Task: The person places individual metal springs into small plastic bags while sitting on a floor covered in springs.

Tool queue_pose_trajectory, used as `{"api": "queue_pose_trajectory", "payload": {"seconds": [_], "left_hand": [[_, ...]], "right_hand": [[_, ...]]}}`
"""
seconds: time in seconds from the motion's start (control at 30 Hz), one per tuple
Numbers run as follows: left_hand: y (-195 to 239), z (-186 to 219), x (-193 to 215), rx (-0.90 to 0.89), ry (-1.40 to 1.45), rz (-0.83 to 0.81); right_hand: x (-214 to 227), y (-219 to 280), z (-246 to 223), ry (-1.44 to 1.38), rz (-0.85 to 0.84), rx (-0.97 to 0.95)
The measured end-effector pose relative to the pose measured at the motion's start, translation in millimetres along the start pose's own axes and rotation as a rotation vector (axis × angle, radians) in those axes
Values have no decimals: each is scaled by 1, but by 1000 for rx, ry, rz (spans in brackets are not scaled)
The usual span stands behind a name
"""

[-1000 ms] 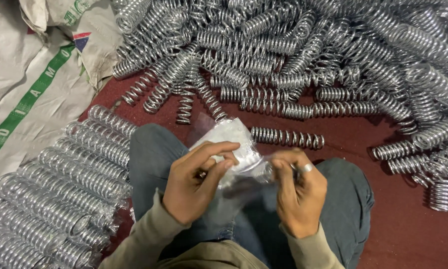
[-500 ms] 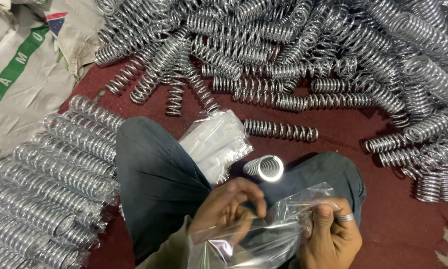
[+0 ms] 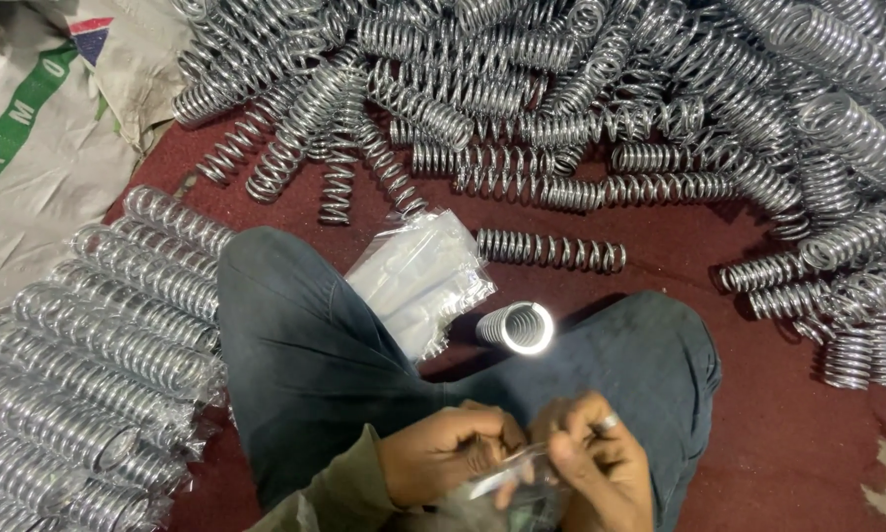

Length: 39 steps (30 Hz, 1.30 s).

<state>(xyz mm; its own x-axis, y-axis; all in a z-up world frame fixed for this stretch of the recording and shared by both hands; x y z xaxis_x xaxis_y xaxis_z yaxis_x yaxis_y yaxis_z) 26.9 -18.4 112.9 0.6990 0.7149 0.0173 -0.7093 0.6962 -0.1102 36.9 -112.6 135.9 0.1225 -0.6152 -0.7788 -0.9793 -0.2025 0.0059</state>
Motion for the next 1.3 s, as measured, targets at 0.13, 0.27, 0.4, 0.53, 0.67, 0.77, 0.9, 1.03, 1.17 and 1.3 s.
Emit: {"api": "queue_pose_trajectory", "payload": {"seconds": [0.13,0.27,0.4,0.53,0.67,0.77,0.9,1.03,1.17,1.3], "left_hand": [[-3,-23,37,126,46,169],[-6,-28,57,27,187,433],[-13,-15,63,-11,14,465],[-23,-35,73,253,-169,475],[-36,-65,91,196,-50,644],[-38,-108,94,474,150,735],[-30,-190,81,668,342,734],[-14,-221,87,951,-198,644],[-9,-336,82,980,-494,352],[-2,-305,102,1048,-657,458]], "right_hand": [[58,16,21,270,284,-123],[51,3,19,355,336,-153],[32,-32,-21,830,202,96],[28,-72,-34,1057,112,161],[76,-104,-15,975,190,90],[115,-108,13,790,332,-80],[152,-101,39,691,434,-216],[222,-100,83,793,367,-292],[239,-107,109,859,282,-341],[234,-109,115,1151,264,-433]]}}
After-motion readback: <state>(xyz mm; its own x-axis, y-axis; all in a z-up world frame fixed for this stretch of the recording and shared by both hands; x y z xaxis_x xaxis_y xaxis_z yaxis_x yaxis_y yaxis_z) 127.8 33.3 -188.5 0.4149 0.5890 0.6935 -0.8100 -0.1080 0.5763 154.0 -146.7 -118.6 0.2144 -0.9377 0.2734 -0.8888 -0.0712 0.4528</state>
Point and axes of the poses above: each hand's wrist, its own y-axis away from the middle knuckle, its own x-axis out of the back of the hand, z = x × y, the point moved 10 cm from there along -y, towards the middle knuckle, and after that the axes turned 14 degrees about -y, right-handed, at the moved point
